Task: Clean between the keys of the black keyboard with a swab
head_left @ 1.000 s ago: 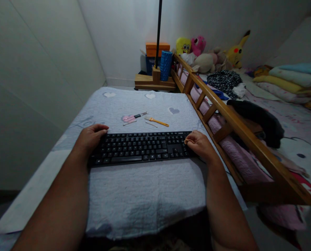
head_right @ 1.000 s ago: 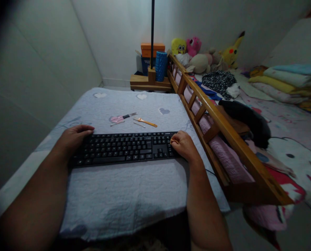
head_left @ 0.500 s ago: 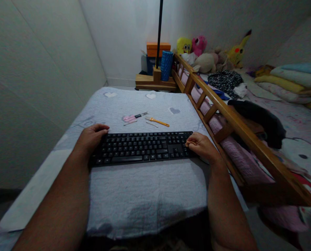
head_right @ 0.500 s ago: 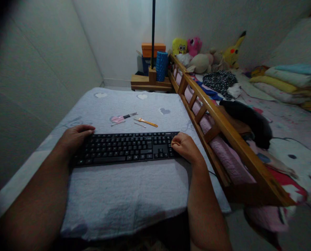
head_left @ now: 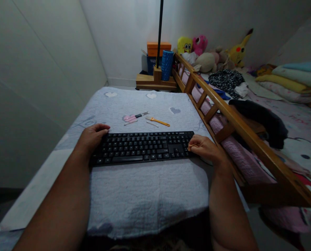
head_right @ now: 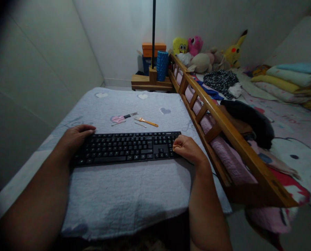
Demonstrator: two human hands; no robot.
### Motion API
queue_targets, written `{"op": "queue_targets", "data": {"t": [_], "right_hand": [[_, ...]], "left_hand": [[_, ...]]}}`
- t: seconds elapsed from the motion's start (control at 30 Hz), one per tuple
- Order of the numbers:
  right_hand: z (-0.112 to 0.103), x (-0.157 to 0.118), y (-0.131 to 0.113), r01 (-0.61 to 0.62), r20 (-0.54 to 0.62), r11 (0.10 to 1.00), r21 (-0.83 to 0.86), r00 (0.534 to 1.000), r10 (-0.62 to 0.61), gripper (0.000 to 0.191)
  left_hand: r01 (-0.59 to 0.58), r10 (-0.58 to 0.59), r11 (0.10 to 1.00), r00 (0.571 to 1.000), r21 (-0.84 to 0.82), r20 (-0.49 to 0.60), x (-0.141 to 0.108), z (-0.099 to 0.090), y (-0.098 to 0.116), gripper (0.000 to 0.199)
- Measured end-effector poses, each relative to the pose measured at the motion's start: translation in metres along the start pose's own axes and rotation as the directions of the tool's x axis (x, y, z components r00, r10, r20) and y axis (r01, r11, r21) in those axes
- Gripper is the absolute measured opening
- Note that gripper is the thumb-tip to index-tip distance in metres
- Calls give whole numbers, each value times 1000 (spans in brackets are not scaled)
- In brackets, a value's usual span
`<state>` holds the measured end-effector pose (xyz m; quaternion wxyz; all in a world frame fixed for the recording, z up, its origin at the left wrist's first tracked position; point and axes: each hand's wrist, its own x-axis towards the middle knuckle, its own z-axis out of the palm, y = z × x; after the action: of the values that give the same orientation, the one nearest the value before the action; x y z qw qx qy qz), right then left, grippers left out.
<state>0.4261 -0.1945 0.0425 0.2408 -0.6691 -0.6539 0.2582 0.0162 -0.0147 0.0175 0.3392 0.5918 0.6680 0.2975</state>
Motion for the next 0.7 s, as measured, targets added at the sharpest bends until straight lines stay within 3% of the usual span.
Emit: {"op": "queue_targets", "data": {"t": [0.23,0.53,0.7], "right_hand": [[-4,-3,-3,28,69,1000,-3,997,-27,11],[0,4,1,69,-235,994,-90,968,-88,17],[2,5,1,36,-196,994,-101,979,-55,18]], "left_hand": [[6,-6,999,1000,-32,5,0,1,0,34],[0,0,1000,1000,-3,-7,-2,0,2,32],[-2,2,1000,1000,-11,-13,-1,1,2,33]]}}
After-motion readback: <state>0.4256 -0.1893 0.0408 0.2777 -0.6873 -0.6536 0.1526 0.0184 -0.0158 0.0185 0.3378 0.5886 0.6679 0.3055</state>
